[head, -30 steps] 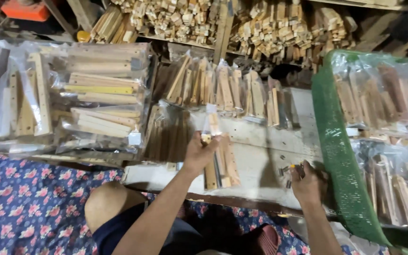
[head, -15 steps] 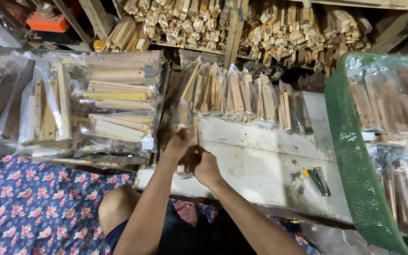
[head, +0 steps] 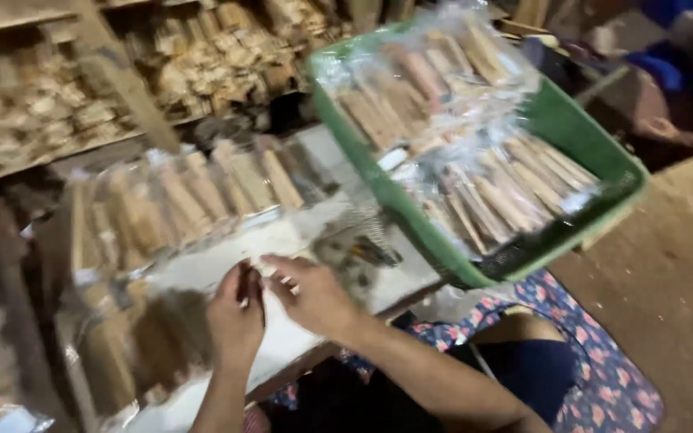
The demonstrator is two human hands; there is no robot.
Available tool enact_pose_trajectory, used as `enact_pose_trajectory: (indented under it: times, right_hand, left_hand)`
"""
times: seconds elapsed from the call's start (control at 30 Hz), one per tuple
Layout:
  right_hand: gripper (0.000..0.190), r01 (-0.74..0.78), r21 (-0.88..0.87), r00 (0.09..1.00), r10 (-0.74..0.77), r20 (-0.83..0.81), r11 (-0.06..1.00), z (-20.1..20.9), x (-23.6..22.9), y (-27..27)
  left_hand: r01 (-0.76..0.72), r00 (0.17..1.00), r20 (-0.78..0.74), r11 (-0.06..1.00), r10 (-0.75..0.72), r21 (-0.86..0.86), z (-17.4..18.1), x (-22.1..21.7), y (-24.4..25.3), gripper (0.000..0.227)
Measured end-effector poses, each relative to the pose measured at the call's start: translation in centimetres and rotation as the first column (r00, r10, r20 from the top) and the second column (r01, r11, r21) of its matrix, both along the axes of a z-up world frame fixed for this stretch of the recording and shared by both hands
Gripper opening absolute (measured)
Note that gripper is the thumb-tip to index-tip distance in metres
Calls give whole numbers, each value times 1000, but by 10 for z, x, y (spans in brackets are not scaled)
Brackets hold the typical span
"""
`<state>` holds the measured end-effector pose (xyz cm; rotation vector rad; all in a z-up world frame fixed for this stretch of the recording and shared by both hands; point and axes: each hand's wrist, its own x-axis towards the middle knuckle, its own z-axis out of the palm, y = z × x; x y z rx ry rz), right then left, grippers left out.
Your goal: The person packages small wooden components into clear plastic bags by hand, placing the filled bags into a green plastic crate.
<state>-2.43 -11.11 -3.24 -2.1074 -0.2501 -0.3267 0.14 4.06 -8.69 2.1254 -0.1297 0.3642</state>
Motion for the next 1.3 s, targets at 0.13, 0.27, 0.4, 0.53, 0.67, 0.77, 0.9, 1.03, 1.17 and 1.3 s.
enact_pose_trajectory:
  times: [0.13, 0.27, 0.4, 0.53, 0.67, 0.77, 0.9, 1.03, 1.17, 1.3]
  right_hand:
    - [33, 253, 29, 967, -253, -3, 967, 40, 5, -116]
    - [18, 451, -147, 886, -461, -42, 881, 9, 36, -269]
    - [22, 440, -525, 795, -588, -151, 729, -58, 77, -386]
    - [30, 262, -679, 791, -556, -257, 686, -92, 92, -408]
    - [42, 187, -729, 700, -610, -371, 658, -79, 89, -378]
    - [48, 89, -809, 682, -627, -376, 581, -129, 94, -395]
    - [36, 226, -746, 695, -640, -327, 626, -94, 90, -390]
    - [42, 225, -740, 731, -612, -302, 634, -179, 115, -437]
    - [34, 114, -877, 746, -623, -235, 467, -131, 123, -407]
    - [37, 191, -788, 724, -627, -290, 585, -114, 102, -406]
  left_hand:
    - [164, 974, -104, 944, -200, -285, 37, 12, -105, 30]
    - [447, 887, 41, 835, -459, -323, 76, 17, -187, 36]
    - [565, 820, -17, 814, -572, -131, 75, 40, -270, 36]
    - [575, 782, -279, 818, -557, -24, 62, 64, -317, 39]
    - [554, 787, -410, 820, -460, 143, 74, 65, -331, 43]
    - [575, 769, -432, 804, -470, 149, 94, 51, -325, 43]
    - [580, 762, -436, 805, -479, 129, 99, 51, -322, 43]
    - [577, 749, -440, 814, -494, 68, 96, 52, -320, 43]
    - [582, 749, -427, 811, -507, 58, 100, 49, -314, 43]
    - [562, 756, -397, 827, -520, -13, 105, 46, -309, 42]
